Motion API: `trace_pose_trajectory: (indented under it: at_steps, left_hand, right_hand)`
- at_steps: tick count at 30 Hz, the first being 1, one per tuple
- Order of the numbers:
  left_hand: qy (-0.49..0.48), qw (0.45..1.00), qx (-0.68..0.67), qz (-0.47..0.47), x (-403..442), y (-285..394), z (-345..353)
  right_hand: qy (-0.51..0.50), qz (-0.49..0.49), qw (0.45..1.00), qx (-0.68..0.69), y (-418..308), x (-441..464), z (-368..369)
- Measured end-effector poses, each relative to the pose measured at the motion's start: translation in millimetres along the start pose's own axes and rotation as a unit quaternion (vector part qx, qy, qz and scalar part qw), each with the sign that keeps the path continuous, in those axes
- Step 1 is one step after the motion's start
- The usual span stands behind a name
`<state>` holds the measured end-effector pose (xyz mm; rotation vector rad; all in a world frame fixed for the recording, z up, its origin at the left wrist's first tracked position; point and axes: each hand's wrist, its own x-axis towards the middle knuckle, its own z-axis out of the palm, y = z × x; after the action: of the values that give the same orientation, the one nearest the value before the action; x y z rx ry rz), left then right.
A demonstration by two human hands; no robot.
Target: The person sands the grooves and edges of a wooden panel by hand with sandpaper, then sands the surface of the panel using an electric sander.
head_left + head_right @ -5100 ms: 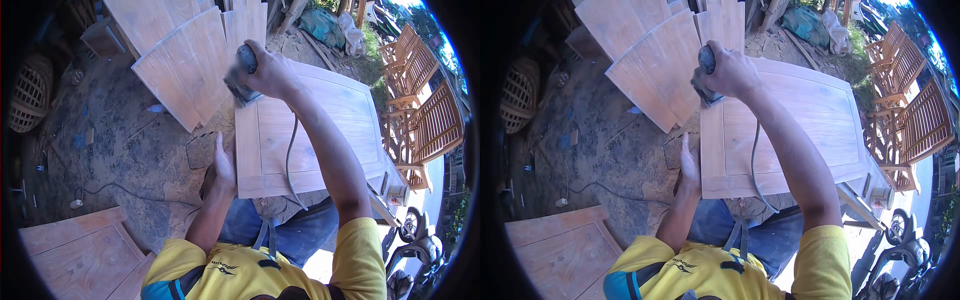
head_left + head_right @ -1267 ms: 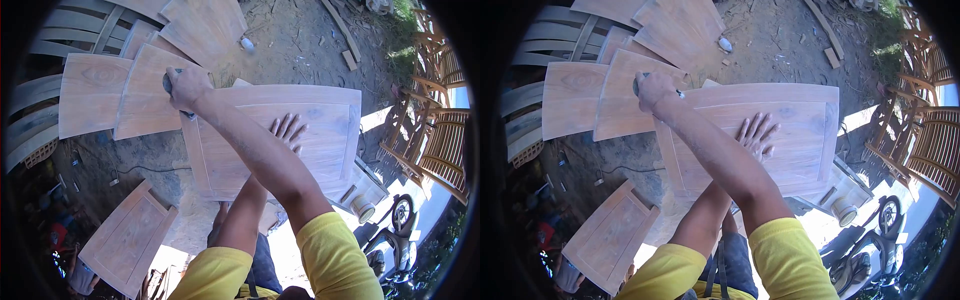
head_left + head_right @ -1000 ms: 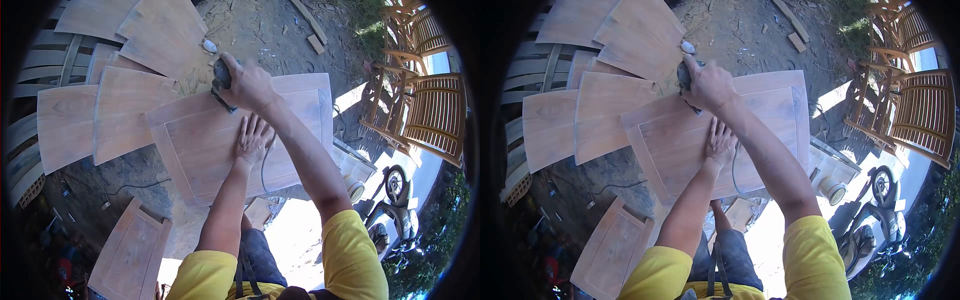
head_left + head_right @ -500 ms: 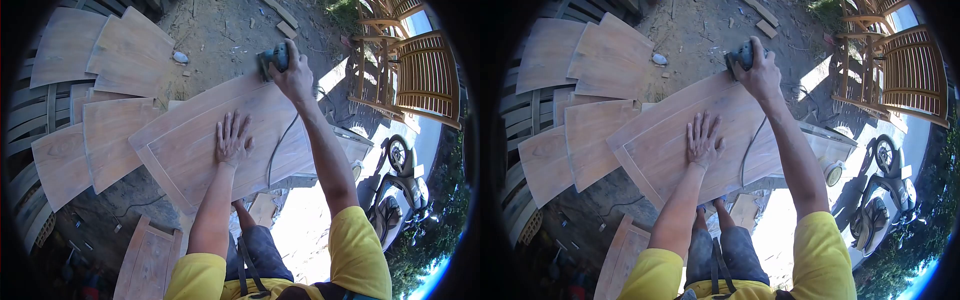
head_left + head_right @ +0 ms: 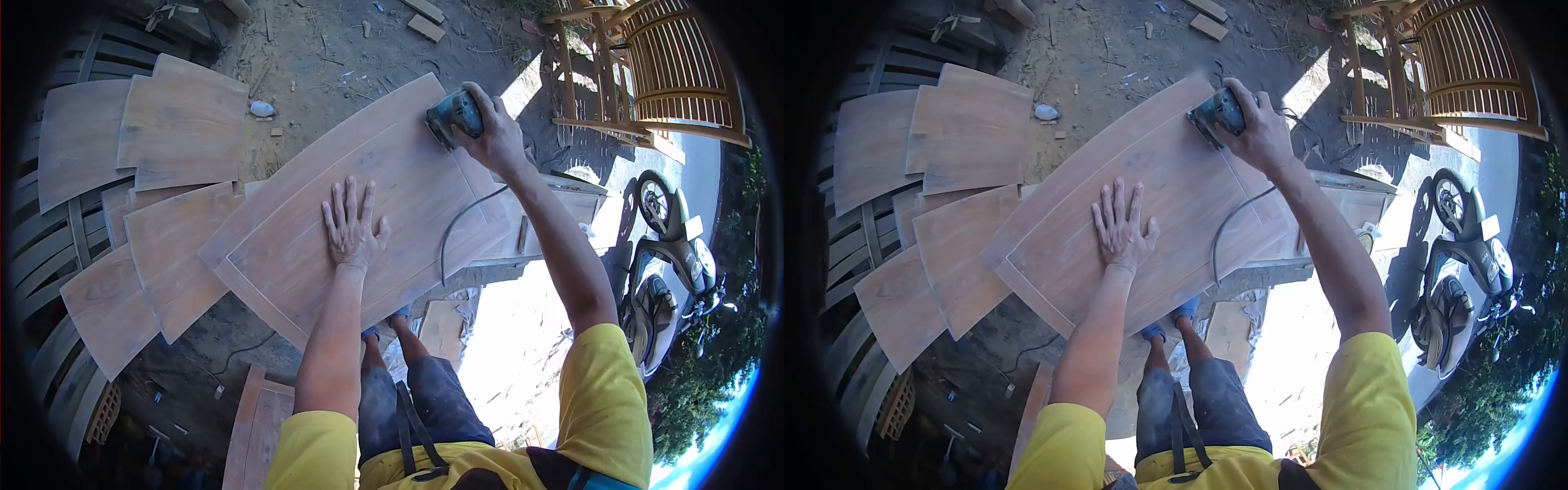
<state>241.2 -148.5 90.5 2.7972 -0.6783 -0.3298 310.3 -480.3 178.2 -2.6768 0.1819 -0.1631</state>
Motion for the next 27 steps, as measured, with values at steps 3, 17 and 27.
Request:
trace_pose_trajectory:
  at_steps: [3, 17, 27]
  left_hand:
    - [0.001, 1.000, 0.009, -0.004, -0.2, 1.6, 0.5]
    - [0.017, 1.000, 0.012, -0.002, -1.9, -0.4, 4.6]
    - [0.037, 0.999, 0.029, 0.019, -3.4, 2.4, 1.3]
  right_hand:
    - [-0.007, 0.017, 1.000, 0.003, 6.2, -20.7, -3.1]
    - [0.004, 0.081, 0.997, 0.004, 13.3, -111.5, -15.5]
    - [0.063, 0.148, 0.987, -0.014, -31.9, -3.7, 17.4]
